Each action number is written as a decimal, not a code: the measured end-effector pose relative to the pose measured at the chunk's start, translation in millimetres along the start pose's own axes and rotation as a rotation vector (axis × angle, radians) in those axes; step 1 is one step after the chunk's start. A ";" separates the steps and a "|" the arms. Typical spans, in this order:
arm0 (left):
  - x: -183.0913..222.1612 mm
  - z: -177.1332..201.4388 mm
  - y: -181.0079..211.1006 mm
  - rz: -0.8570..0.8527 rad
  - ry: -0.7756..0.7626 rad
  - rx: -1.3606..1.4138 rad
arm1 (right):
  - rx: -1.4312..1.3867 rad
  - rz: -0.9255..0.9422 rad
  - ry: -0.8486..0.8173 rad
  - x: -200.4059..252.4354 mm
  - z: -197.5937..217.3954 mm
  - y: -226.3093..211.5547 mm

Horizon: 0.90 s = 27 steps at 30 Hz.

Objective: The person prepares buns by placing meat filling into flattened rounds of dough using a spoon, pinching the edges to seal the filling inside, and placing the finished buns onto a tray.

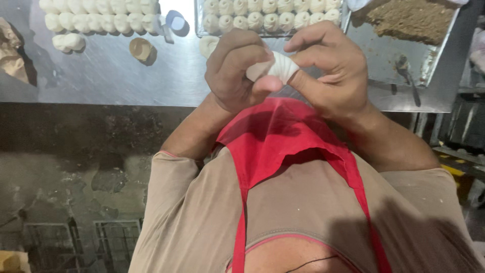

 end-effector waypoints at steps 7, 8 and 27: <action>13.7 36.0 -8.4 0.082 -0.017 0.036 | 0.137 0.189 0.105 -25.0 -35.9 -23.7; 15.0 41.4 -10.4 0.113 -0.010 0.052 | 0.165 0.202 0.114 -26.9 -41.3 -26.1; 27.9 74.8 -6.4 -0.097 -0.048 -0.036 | -0.142 -0.066 -0.096 -32.7 -74.5 -15.8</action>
Point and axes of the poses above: each hand's wrist, its own x-axis away from the middle knuckle, its own z-axis out of the back of the hand, y = z × x, the point moved 3 cm from there along -x, towards the middle knuckle, and after that the axes turned 13 degrees about -z, right-handed, at the moved point
